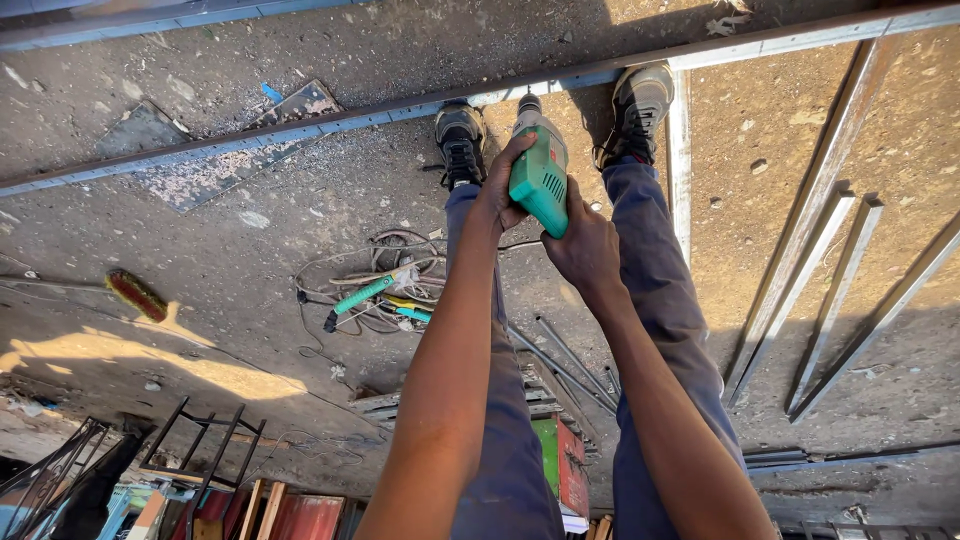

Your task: The person sits on the ground with metal bars laid out on the concrete and uses a green corded power drill to drill holes into the bars, steadying each bar with their legs and hands. They reposition the drill and bars between holes and set the drill down at the end.

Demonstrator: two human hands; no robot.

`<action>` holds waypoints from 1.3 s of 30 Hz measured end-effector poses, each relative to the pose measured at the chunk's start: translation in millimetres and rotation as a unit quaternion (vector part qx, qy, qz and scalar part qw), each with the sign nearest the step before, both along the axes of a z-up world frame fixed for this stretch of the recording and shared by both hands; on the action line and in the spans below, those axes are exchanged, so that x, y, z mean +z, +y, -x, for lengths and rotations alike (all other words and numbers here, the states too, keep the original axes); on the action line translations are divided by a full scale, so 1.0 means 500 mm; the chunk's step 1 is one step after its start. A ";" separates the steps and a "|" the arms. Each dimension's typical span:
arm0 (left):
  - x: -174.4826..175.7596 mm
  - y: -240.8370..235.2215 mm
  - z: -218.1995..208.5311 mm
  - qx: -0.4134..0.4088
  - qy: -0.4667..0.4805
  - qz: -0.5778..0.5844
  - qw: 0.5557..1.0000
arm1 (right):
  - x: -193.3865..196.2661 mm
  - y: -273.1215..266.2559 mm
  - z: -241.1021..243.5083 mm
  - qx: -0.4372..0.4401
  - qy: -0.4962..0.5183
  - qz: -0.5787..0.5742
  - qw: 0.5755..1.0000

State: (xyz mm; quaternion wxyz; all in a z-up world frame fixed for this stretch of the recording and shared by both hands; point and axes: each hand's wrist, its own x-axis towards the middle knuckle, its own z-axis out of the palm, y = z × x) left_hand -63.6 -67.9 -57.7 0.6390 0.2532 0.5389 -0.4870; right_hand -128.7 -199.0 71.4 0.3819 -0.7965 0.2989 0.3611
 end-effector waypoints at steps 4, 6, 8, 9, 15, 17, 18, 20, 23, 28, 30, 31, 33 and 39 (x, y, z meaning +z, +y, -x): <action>-0.006 0.017 -0.009 -0.001 0.010 -0.005 1.000 | 0.008 0.009 -0.018 0.022 0.021 0.017 0.999; -0.020 0.021 -0.010 -0.008 0.014 0.004 1.000 | 0.013 0.007 -0.025 0.022 0.047 0.002 0.999; -0.004 0.035 -0.029 -0.038 0.016 -0.001 0.999 | -0.012 0.036 -0.003 0.022 0.042 0.013 0.999; -0.005 0.021 -0.033 -0.060 0.015 -0.012 0.998 | -0.028 0.033 0.013 0.033 0.037 0.020 0.999; 0.079 0.017 -0.086 -0.185 -0.018 -0.054 0.981 | -0.013 0.040 0.000 0.088 -0.011 0.045 0.995; 0.063 0.062 -0.066 -0.287 -0.092 -0.122 0.946 | -0.010 0.035 0.007 0.102 -0.024 0.041 0.994; 0.063 0.093 -0.055 -0.386 -0.150 -0.190 0.890 | -0.004 0.040 0.011 0.115 -0.025 0.033 0.993; 0.062 0.065 -0.040 -0.479 -0.202 -0.228 0.823 | -0.010 0.024 0.011 0.120 -0.028 0.017 0.992; 0.116 0.048 -0.036 -0.613 -0.306 -0.310 0.660 | 0.012 0.045 0.008 0.126 -0.039 0.005 0.991; 0.113 -0.014 -0.017 -0.651 -0.485 -0.363 0.457 | -0.015 0.004 0.035 0.176 -0.058 0.033 0.982; 0.119 -0.010 -0.028 -0.644 -0.547 -0.300 0.443 | -0.024 -0.002 0.037 0.191 -0.068 0.028 0.979; 0.125 -0.007 -0.028 -0.649 -0.541 -0.314 0.433 | -0.036 0.007 0.052 0.191 -0.081 0.014 0.978; 0.122 -0.011 -0.026 -0.655 -0.561 -0.273 0.427 | -0.070 0.015 0.081 0.237 -0.088 0.066 0.965; 0.125 -0.024 -0.043 -0.645 -0.567 -0.271 0.434 | -0.084 0.012 0.076 0.230 -0.092 0.043 0.968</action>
